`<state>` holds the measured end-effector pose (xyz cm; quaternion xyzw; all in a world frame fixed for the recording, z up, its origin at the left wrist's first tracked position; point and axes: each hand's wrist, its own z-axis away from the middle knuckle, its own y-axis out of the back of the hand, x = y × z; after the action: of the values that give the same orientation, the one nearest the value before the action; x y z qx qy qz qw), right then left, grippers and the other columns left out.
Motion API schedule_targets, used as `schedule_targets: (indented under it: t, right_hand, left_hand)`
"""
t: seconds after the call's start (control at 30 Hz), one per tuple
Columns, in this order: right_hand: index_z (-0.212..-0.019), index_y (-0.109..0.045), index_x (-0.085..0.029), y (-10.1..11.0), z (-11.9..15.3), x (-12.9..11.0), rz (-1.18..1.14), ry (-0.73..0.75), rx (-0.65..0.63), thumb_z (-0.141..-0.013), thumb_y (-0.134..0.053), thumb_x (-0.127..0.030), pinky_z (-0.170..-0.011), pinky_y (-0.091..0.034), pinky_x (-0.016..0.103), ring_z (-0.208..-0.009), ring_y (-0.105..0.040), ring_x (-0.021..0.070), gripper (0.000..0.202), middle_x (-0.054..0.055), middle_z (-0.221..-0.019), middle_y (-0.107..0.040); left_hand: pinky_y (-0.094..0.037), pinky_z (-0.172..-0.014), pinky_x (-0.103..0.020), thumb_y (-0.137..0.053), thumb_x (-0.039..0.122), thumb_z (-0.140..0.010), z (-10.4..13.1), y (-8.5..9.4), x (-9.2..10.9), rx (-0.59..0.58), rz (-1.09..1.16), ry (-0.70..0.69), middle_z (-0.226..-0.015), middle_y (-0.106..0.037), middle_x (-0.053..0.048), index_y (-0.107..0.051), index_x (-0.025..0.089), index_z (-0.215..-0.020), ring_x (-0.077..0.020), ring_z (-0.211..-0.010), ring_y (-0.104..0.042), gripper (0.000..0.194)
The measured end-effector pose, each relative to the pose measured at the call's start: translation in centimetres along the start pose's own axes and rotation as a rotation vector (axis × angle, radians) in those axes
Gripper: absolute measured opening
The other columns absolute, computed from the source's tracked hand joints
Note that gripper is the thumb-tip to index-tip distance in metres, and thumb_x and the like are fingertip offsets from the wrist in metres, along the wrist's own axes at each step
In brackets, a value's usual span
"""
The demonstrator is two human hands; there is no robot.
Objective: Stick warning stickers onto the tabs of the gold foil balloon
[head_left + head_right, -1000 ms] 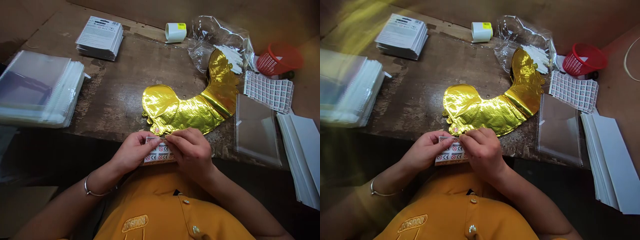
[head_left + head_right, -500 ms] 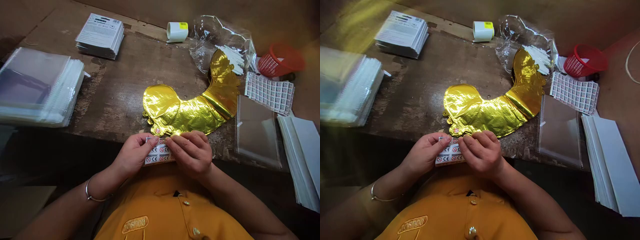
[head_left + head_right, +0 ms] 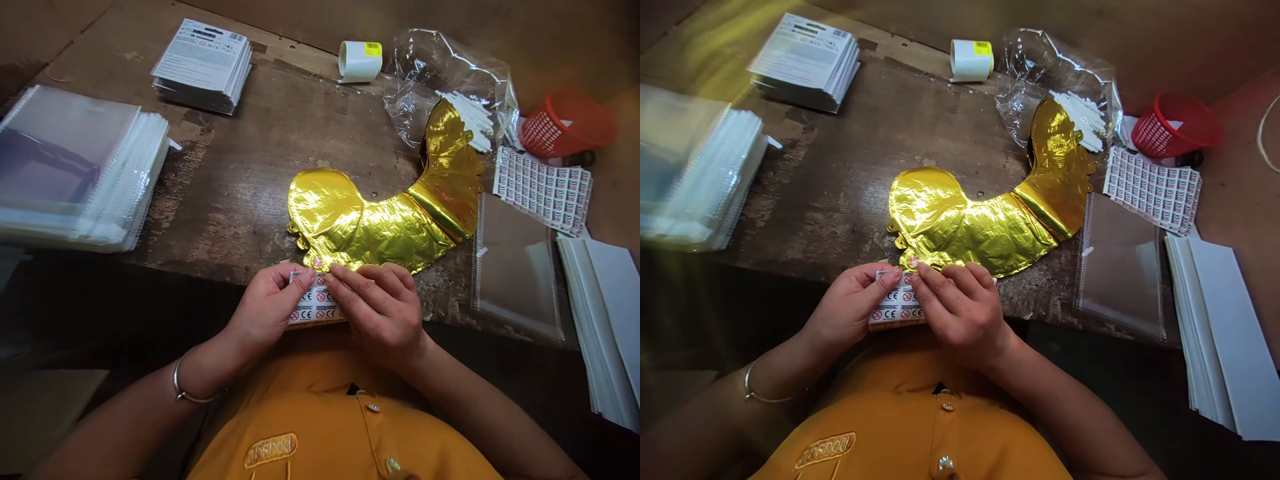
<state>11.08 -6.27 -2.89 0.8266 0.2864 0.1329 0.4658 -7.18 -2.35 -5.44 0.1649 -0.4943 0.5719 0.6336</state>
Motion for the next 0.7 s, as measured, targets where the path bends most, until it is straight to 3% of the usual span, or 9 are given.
schedule_targets:
  t: [0.23,0.43,0.57,0.7]
  right_hand:
    - [-0.105,-0.068,-0.018,0.0,-0.4,-0.15,-0.08,-0.204,0.001,-0.081,-0.07,-0.017,-0.085,-0.048,0.04,-0.093,-0.062,0.0233,0.024,0.004,-0.113,-0.072]
    - [-0.114,-0.065,-0.016,0.05,-0.1,-0.33,0.059,-0.052,-0.03,-0.084,-0.067,-0.018,-0.086,-0.044,0.04,-0.092,-0.063,0.0216,0.03,0.005,-0.119,-0.069]
    - [-0.108,-0.067,-0.017,0.02,0.02,-0.43,-0.002,-0.004,-0.016,-0.087,-0.062,-0.015,-0.085,-0.045,0.038,-0.092,-0.063,0.0202,0.023,0.004,-0.118,-0.07]
    - [-0.107,-0.066,-0.018,-0.1,-0.26,-0.37,-0.101,-0.102,0.03,-0.083,-0.067,-0.014,-0.085,-0.048,0.038,-0.096,-0.062,0.021,0.025,0.005,-0.117,-0.07]
  left_hand:
    - [-0.041,-0.054,-0.019,-0.069,0.05,-0.077,-0.02,-0.05,0.09,0.024,-0.063,-0.028,-0.064,-0.055,0.002,-0.064,0.013,-0.073,-0.0079,-0.059,-0.046,0.038]
    - [-0.044,-0.058,-0.021,-0.069,0.048,-0.078,0.16,-0.11,0.02,0.029,-0.038,-0.039,-0.068,-0.058,0.001,-0.065,0.014,-0.074,-0.009,-0.062,-0.05,0.035]
    - [-0.045,-0.06,-0.022,-0.068,0.046,-0.08,0.14,-0.04,-0.06,0.026,-0.014,-0.036,-0.069,-0.059,0.0,-0.064,0.014,-0.073,-0.0103,-0.064,-0.052,0.033]
    - [-0.044,-0.058,-0.021,-0.067,0.046,-0.08,0.11,0.11,-0.19,0.029,-0.027,-0.042,-0.067,-0.057,0.001,-0.063,0.014,-0.073,-0.0095,-0.062,-0.05,0.033]
